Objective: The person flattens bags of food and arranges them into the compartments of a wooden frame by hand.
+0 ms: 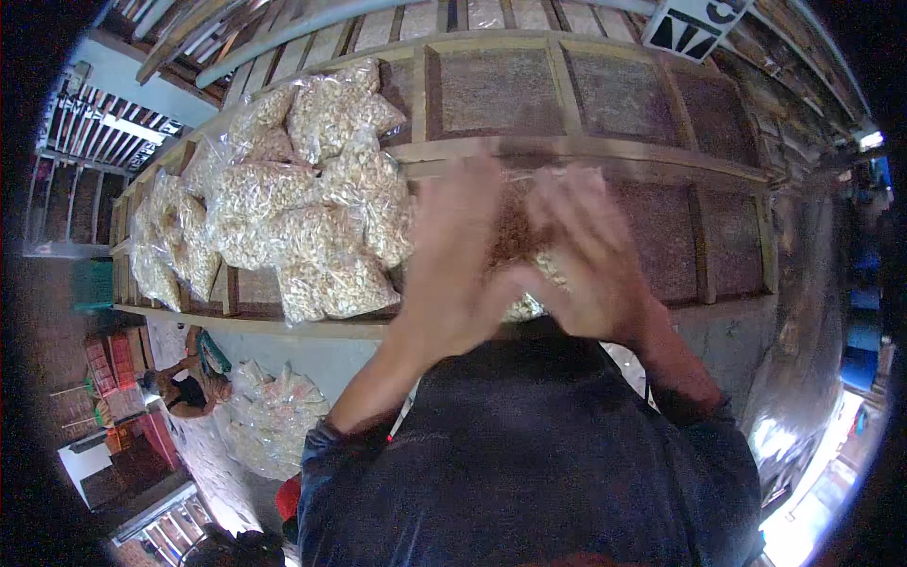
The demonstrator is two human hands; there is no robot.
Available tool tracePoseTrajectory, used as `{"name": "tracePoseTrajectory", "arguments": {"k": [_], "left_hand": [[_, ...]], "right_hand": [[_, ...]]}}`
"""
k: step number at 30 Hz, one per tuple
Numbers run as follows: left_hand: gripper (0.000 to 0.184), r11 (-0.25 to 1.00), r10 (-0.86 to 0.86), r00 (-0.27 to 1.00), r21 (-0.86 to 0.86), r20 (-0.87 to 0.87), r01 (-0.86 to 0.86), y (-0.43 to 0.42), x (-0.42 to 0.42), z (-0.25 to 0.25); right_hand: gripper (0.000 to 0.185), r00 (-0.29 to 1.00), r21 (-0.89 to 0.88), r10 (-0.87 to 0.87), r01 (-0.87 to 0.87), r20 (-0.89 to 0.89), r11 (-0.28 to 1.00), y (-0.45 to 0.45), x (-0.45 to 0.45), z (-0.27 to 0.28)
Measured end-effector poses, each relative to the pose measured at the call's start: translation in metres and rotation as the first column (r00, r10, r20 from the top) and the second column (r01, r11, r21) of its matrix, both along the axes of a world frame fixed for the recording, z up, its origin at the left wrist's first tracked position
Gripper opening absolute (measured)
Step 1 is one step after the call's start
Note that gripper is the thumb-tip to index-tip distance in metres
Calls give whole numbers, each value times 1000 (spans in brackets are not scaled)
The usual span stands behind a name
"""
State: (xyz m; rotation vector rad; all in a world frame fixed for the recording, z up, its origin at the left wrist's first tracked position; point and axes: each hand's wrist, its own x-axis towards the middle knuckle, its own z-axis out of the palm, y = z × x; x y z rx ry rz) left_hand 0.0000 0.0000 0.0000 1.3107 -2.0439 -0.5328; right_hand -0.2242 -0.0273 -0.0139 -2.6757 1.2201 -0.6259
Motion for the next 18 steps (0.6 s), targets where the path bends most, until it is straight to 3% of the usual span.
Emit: {"name": "tracePoseTrajectory", "arguments": {"k": [1,2,3,4,5,6,7,8,10,13,15,16,18], "left_hand": [[89,993,-103,969,-32,224,113,-2,-10,-1],[89,992,-112,971,-32,211,121,1,-12,-9],[82,996,-94,945,37,312,87,15,-4,-20],[74,998,-58,918,43,392,45,10,-3,-30],[74,998,-59,921,21,386,55,0,1,-37],[67,999,-51,969,23,240,47,-10,10,-43],[61,998,-44,995,47,94,39,-14,18,-46],[52,1000,14,988,-10,153,-13,-27,23,-42],[44,995,70,975,-78,213,-54,-56,32,-36],[28,999,10,925,31,381,-23,-80,41,-30],[15,999,-36,944,45,328,22,-84,45,-28],[14,991,-120,976,83,183,106,-86,51,-25],[13,985,-101,984,155,146,78,-86,49,-24]], "right_hand": [[83,994,126,103,-96,-47,987,2,0,-7],[70,976,260,205,-178,-80,949,5,-2,-10],[70,979,290,199,-176,-51,941,15,-4,-12],[60,990,202,110,-91,-85,975,6,-22,-11],[50,994,108,12,0,-112,994,-2,-40,-11],[50,993,96,1,11,-121,995,-15,-54,-15],[46,996,130,-58,50,64,990,-31,-67,-26],[43,962,173,-123,82,243,981,-43,-74,-31],[39,970,170,-127,92,207,981,-63,-64,-23],[33,989,140,-68,49,133,989,-86,-60,-23],[30,996,134,-14,2,84,991,-92,-62,-25],[26,989,124,9,-27,145,992,-91,-61,-23],[22,979,125,21,-47,202,991,-94,-58,-27]]}}
